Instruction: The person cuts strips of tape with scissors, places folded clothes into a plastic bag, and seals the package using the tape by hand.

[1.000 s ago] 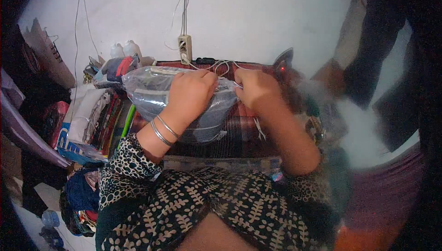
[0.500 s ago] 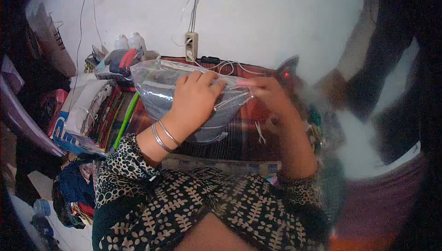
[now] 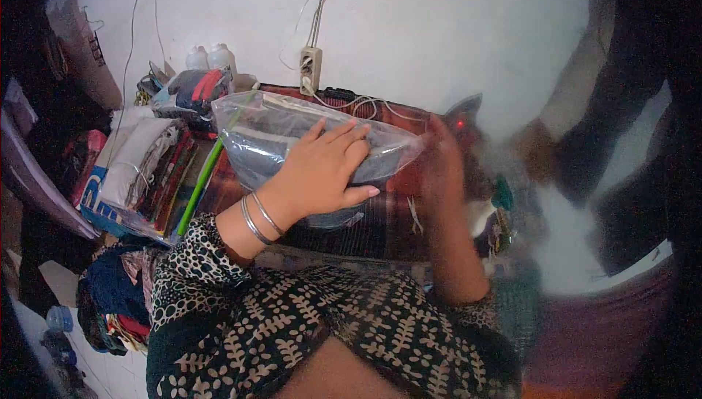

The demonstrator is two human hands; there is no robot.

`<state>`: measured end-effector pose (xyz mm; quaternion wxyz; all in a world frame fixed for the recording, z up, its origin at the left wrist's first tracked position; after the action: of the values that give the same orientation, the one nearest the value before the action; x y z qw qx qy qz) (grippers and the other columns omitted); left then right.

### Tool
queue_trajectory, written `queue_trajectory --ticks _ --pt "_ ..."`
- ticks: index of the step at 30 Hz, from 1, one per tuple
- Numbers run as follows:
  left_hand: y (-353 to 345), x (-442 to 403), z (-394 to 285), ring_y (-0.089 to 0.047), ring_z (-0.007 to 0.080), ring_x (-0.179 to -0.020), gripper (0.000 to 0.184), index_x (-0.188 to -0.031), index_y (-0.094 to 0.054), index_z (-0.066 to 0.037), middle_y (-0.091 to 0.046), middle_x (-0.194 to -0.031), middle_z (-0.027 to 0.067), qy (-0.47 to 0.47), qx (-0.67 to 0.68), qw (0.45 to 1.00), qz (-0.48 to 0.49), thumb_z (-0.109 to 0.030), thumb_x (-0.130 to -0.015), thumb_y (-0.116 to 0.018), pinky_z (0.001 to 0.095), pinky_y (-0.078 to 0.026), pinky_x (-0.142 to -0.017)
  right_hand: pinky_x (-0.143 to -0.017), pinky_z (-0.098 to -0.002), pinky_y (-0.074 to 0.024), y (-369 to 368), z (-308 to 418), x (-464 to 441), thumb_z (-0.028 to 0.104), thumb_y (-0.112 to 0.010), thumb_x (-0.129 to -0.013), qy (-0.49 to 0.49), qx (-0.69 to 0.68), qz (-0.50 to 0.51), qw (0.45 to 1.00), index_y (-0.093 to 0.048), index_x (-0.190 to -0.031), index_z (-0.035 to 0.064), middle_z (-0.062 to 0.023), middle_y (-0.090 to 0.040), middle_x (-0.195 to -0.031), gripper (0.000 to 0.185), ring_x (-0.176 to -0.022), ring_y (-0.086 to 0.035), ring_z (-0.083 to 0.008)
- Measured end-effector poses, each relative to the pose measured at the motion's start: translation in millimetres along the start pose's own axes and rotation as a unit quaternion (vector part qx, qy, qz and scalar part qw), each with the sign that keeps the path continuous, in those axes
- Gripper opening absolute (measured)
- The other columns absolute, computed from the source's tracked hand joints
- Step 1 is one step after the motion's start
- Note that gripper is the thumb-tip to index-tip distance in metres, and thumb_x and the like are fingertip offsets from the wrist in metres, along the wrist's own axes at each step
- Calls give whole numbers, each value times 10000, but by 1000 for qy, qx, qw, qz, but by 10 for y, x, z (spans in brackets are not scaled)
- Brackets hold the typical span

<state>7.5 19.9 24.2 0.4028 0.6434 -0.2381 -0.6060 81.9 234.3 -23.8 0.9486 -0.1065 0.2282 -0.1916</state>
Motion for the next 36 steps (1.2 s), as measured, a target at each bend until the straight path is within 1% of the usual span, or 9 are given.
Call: queue_trajectory --ticks 3,5,6,8,11,15,23,31,36 --pt "-67 1 -8 -421 311 -1300 605 -1206 -534 -43 -493 -1353 141 5 -6 1000 28 -507 -821 -585 554 -299 -1066 -946 -372 -437 35 -612 104 202 -456 -927 -138 144 -136 970 -360 -1394 -19 -180 -529 -1309 526 -1118 -552 -287" --pt "-77 11 -10 -414 308 -1306 619 -1229 -523 -45 -487 -1361 141 -2 -24 999 23 -511 -824 -577 545 -296 -1072 -1032 -394 -357 -351 -580 389 298 -406 -985 13 69 -71 995 -377 -1394 4 -179 -445 -1356 505 -1236 -452 -281" --pt "-90 11 -24 -407 304 -1313 634 -1251 -512 -46 -481 -1369 141 -7 -39 999 24 -514 -827 -569 537 -294 -1078 -1032 -394 -357 -363 -588 379 298 -406 -985 15 65 -74 995 -377 -1394 4 -179 -445 -1356 505 -1236 -452 -281" --pt "-107 11 -44 -425 309 -1287 635 -1254 -519 -47 -498 -1341 137 -26 -43 999 13 -517 -829 -554 521 -310 -1064 -1072 -448 -291 -423 -537 360 174 -407 -956 194 345 -40 918 -320 -1391 -82 -257 -411 -1380 513 -1289 -406 -366" --pt "-40 2 -75 -467 316 -1207 618 -1233 -551 -50 -533 -1262 128 -46 -26 999 -3 -519 -832 -529 488 -342 -1023 -1071 -443 -295 -590 -267 398 167 -413 -958 136 311 -3 941 -310 -1399 -75 -276 -395 -1383 513 -1282 -409 -377" --pt "-4 2 -98 -509 311 -1059 573 -1140 -617 -47 -558 -1127 111 -44 1 999 -5 -518 -834 -500 447 -369 -953 -1065 -441 -306 -610 -358 360 174 -412 -964 167 325 7 931 -308 -1400 -74 -280 -407 -1375 512 -1265 -426 -391" --pt "-92 -6 -10 -521 321 -1040 517 -1094 -619 -23 -558 -1125 123 -92 64 994 -10 -467 -847 -521 499 -390 -954 -1079 -433 -313 -525 -390 298 178 -396 -971 263 373 9 890 -372 -1383 -38 -251 -396 -1414 465 -1318 -391 -375" --pt "-14 30 3 -527 352 -1057 555 -1092 -603 -12 -548 -1145 145 -57 134 988 44 -504 -848 -520 554 -344 -1037 -1092 -443 -301 -558 -170 296 176 -435 -933 246 405 60 879 -467 -1324 -28 -262 -415 -1393 442 -1311 -389 -401" --pt "-4 103 29 -568 329 -1053 509 -1100 -606 -41 -583 -1136 146 -126 136 982 -21 -460 -811 -595 533 -402 -996 -1094 -450 -298 -548 -139 270 194 -480 -908 237 419 79 873 -480 -1327 1 -262 -407 -1399 462 -1308 -384 -415"
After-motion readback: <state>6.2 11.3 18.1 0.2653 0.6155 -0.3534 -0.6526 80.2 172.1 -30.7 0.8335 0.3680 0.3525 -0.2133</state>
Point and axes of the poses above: each hand's wrist, its own x-axis away from the middle knuckle, its own y-axis out of the back of the hand, z = x × y, the point moved 2 cm from there along -x, towards the middle knuckle
